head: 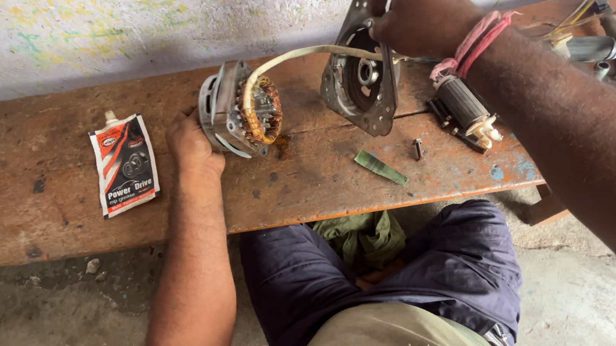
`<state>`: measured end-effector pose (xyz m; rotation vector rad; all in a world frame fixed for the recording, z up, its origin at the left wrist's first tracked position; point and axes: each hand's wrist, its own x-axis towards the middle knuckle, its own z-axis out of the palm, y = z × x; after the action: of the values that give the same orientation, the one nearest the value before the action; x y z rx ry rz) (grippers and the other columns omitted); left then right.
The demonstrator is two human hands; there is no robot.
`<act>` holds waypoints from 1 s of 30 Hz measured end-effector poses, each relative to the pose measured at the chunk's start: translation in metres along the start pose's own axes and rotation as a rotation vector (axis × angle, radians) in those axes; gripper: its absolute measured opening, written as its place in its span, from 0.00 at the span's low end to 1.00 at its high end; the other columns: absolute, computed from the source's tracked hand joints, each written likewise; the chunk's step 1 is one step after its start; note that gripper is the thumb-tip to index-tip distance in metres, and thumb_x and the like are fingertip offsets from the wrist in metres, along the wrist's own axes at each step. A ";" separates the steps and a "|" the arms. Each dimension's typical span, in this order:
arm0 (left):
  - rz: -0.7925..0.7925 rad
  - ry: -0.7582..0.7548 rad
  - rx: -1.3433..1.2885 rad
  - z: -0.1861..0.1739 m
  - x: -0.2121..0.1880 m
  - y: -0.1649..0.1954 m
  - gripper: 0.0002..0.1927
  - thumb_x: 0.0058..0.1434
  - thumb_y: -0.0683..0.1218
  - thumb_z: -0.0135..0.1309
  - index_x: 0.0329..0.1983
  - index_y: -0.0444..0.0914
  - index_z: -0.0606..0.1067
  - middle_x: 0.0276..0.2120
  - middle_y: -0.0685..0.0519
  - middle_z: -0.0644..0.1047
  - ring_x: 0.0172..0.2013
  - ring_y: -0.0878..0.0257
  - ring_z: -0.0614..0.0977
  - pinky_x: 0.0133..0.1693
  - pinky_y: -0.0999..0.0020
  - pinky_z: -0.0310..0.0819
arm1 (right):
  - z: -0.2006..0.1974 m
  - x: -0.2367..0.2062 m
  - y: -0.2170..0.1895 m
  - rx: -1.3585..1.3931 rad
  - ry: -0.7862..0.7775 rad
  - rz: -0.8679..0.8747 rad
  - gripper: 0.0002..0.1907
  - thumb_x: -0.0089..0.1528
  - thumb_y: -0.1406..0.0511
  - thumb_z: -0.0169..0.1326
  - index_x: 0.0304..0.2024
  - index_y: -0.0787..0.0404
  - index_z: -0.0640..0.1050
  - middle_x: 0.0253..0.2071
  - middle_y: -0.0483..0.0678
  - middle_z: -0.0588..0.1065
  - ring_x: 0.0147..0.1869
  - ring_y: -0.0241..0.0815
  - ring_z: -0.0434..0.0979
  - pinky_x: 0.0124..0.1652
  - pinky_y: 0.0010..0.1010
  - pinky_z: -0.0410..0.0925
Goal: The person cleans a motor housing with a cloth, then handles and routes a wire through the housing and a stator assembly. They wipe the wire and housing repeatedly and adjust the wire path between components.
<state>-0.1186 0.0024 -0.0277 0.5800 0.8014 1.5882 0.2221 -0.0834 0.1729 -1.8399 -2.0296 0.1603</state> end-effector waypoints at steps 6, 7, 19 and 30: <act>0.101 0.144 0.163 0.013 -0.017 0.025 0.03 0.63 0.38 0.58 0.39 0.36 0.78 0.36 0.48 0.82 0.38 0.60 0.84 0.42 0.68 0.81 | 0.000 -0.002 0.000 -0.010 -0.048 -0.012 0.08 0.61 0.68 0.61 0.43 0.62 0.82 0.37 0.58 0.81 0.39 0.52 0.84 0.46 0.42 0.75; 0.383 0.152 0.249 0.020 -0.026 0.031 0.03 0.65 0.38 0.56 0.41 0.35 0.77 0.38 0.49 0.81 0.39 0.61 0.82 0.43 0.68 0.79 | 0.001 -0.002 0.002 -0.022 -0.034 -0.032 0.08 0.60 0.68 0.61 0.43 0.62 0.83 0.37 0.58 0.81 0.40 0.52 0.83 0.47 0.42 0.75; 1.214 -0.749 1.021 0.137 -0.167 -0.023 0.33 0.60 0.62 0.61 0.51 0.29 0.72 0.41 0.40 0.77 0.43 0.47 0.80 0.48 0.48 0.74 | 0.015 -0.008 0.019 0.014 0.058 -0.109 0.09 0.57 0.69 0.61 0.41 0.64 0.81 0.38 0.59 0.81 0.42 0.55 0.83 0.48 0.43 0.74; 1.063 -0.721 0.929 0.135 -0.118 -0.075 0.13 0.60 0.46 0.58 0.41 0.36 0.67 0.32 0.47 0.72 0.33 0.52 0.79 0.35 0.57 0.74 | 0.050 -0.116 -0.024 0.029 0.631 -0.508 0.07 0.62 0.72 0.59 0.39 0.63 0.73 0.34 0.55 0.73 0.37 0.50 0.75 0.38 0.41 0.68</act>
<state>0.0504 -0.0858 0.0090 2.3944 0.6386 1.5927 0.1884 -0.1913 0.1111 -1.0978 -1.9172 -0.4683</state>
